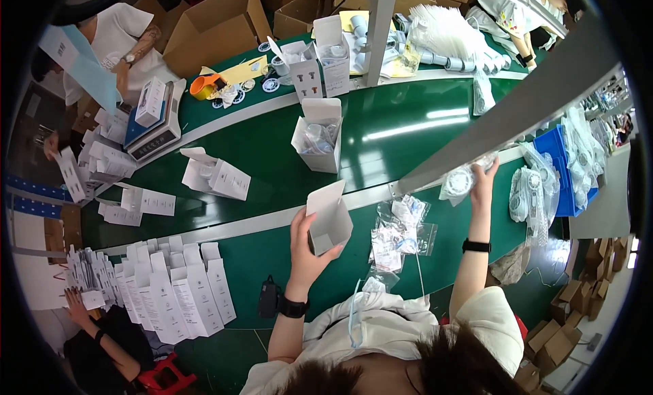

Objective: The person packs items by hand, picking up a wrapped component and a small bag, placing them into a white box, and setting the box on the table. This process is repeated for several more boxes until the task is complete.

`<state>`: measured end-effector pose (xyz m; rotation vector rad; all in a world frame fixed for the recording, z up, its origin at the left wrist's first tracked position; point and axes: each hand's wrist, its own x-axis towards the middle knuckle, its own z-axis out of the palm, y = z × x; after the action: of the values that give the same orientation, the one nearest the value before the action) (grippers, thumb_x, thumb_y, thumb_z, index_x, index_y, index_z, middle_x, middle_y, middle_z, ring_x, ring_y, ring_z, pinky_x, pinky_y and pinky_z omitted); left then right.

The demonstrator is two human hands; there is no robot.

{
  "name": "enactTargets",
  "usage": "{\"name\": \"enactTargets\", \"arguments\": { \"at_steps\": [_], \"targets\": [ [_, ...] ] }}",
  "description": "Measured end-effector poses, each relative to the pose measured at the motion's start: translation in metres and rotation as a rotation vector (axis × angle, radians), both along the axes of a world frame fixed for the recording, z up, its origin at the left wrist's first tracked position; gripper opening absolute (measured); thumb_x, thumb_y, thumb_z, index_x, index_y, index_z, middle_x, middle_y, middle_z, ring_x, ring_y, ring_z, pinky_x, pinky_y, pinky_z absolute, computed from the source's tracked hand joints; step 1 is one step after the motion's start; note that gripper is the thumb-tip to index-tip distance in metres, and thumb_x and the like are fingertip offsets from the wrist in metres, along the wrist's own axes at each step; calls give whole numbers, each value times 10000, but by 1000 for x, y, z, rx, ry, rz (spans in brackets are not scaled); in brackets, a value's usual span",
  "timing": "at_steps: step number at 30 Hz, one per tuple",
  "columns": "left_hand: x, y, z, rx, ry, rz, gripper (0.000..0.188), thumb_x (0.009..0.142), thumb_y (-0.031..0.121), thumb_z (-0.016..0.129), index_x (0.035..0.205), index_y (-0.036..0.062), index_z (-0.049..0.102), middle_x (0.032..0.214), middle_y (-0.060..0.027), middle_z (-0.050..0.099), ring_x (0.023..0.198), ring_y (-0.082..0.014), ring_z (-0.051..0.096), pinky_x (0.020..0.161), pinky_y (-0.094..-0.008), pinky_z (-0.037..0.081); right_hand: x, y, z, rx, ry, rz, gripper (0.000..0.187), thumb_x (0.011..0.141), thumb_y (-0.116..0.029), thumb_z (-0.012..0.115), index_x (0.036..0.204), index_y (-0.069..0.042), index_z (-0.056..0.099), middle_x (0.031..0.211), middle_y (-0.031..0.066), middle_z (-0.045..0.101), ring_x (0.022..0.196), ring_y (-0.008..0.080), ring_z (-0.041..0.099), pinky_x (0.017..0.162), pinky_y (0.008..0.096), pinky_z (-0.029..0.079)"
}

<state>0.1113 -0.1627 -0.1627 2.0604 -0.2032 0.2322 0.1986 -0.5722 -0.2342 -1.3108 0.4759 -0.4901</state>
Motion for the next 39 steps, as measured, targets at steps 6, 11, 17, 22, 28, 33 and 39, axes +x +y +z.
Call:
{"name": "enactTargets", "arguments": {
  "at_steps": [6, 11, 17, 22, 28, 33, 39],
  "targets": [
    [-6, -22, -27, -168, 36, 68, 790, 563, 109, 799, 1167, 88, 291, 1219, -186, 386, 1066, -309, 467, 890, -372, 388, -104, 107, 53, 850, -330, 258, 592, 824, -267, 508, 1335, -122, 249, 1264, 98, 411, 1108, 272, 450, 930, 406, 386],
    [-8, -32, -42, -141, -257, 78, 788, 577, 83, 793, 1110, 59, 213, 1210, -249, 387, 1080, -339, 463, 859, -398, 413, -77, 248, 119, 441, -302, 71, 693, 742, -65, 615, 1300, -123, 207, 1243, 104, 368, 1117, 239, 411, 932, 369, 359],
    [-25, -34, -41, -103, -179, 258, 799, 577, 58, 791, 1106, 57, 193, 1256, -266, 316, 1074, -344, 462, 872, -397, 402, -78, 289, 67, -741, -730, 228, 741, 649, 4, 666, 1276, -147, 301, 1269, 158, 335, 1160, 332, 359, 962, 451, 284],
    [-44, 4, -64, -146, -184, 199, 818, 572, 93, 807, 1110, 68, 191, 1269, -252, 283, 1083, -327, 445, 889, -389, 387, -106, 251, 66, -983, -461, 643, 437, 685, -113, 656, 1103, -109, 532, 1219, 152, 398, 1164, 369, 343, 951, 501, 275],
    [-57, 28, -69, -244, -244, 51, 902, 561, 188, 824, 1178, 87, 174, 1262, -194, 282, 1108, -289, 394, 925, -369, 338, -72, 150, -18, -1203, 152, 104, 430, 710, -204, 660, 1109, -94, 544, 1123, 131, 486, 1043, 294, 441, 871, 428, 367],
    [-61, 36, -26, -109, -160, 40, 621, 600, 137, 785, 1072, 52, 392, 1236, -186, 352, 1048, -287, 469, 862, -360, 408, -58, 132, -26, -1279, 579, 383, 313, 691, -167, 678, 966, -69, 566, 992, 104, 546, 951, 272, 497, 792, 386, 404],
    [-60, 35, 10, 86, -50, 97, 231, 626, 89, 732, 782, -10, 593, 1080, -119, 510, 892, -265, 539, 769, -336, 437, -57, 117, -30, -1021, 287, 497, 197, 686, -99, 669, 805, -35, 526, 918, 96, 567, 889, 263, 524, 736, 372, 419]
  ]
}}
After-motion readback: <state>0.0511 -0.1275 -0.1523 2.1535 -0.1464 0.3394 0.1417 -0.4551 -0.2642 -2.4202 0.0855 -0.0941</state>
